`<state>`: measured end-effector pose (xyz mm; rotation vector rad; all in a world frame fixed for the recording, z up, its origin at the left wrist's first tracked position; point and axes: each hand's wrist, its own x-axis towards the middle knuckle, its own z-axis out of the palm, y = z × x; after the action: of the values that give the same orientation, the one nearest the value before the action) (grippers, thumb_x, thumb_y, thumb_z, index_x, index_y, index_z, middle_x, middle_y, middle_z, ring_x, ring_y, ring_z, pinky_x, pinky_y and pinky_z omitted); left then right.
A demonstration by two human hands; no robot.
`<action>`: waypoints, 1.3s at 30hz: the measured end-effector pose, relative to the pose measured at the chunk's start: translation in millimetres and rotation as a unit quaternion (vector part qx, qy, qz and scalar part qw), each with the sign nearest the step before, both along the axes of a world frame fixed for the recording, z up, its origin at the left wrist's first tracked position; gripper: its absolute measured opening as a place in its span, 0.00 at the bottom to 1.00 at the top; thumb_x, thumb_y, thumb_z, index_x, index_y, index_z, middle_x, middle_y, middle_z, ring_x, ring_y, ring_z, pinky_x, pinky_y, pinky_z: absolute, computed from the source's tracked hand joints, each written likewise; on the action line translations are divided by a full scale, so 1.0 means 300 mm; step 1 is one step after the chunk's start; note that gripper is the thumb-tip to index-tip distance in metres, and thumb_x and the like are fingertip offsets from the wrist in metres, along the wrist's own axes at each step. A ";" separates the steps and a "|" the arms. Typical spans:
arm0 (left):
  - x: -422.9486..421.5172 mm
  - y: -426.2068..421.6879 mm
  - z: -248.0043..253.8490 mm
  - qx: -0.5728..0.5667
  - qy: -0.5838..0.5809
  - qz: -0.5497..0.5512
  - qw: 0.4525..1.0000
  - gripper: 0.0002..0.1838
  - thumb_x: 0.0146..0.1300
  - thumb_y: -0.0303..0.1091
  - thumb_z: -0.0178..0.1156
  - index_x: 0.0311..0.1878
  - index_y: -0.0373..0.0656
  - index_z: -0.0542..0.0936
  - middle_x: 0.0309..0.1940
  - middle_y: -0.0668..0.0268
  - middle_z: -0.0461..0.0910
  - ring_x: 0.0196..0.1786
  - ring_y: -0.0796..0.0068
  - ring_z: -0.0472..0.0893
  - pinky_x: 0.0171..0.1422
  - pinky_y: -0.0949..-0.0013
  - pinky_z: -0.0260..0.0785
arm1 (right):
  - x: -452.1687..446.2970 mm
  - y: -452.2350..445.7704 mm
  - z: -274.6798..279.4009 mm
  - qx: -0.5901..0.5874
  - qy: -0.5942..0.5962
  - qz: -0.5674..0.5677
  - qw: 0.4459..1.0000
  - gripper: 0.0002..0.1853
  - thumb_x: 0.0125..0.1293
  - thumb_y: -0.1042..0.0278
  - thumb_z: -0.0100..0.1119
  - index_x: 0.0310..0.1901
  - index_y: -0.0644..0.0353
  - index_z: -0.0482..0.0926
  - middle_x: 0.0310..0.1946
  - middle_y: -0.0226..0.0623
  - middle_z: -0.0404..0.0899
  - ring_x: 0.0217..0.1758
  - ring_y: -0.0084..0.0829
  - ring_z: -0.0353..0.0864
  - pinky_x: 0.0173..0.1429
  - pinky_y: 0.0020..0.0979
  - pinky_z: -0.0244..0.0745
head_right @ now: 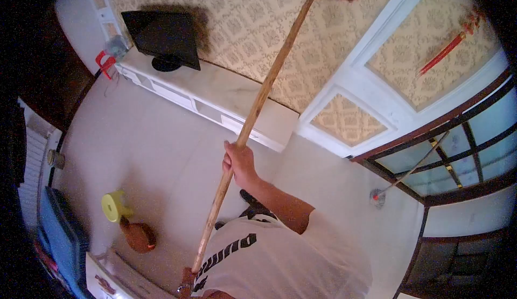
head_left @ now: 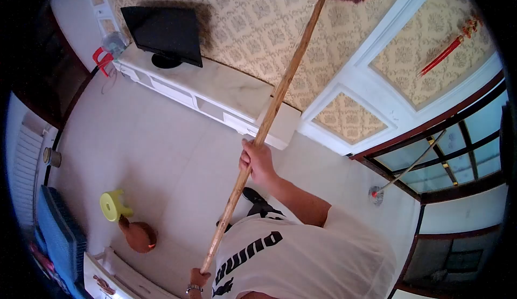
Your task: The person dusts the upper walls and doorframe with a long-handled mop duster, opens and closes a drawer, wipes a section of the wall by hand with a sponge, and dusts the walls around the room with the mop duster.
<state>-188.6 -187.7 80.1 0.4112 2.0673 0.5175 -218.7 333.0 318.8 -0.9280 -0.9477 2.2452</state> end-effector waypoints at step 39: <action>0.056 -0.423 -0.133 -0.141 0.065 -0.015 0.988 0.22 0.40 0.50 0.68 0.35 0.44 0.81 0.29 0.54 0.82 0.32 0.56 0.82 0.35 0.52 0.73 | 0.058 -0.217 -0.328 -0.122 -0.084 0.018 0.989 0.12 0.63 0.64 0.55 0.28 0.54 0.64 0.17 0.28 0.63 0.18 0.30 0.67 0.28 0.37 0.68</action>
<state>-172.0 -314.7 40.3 0.3142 2.2162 0.1769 -201.3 267.8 220.3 -1.2319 -0.7754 2.3815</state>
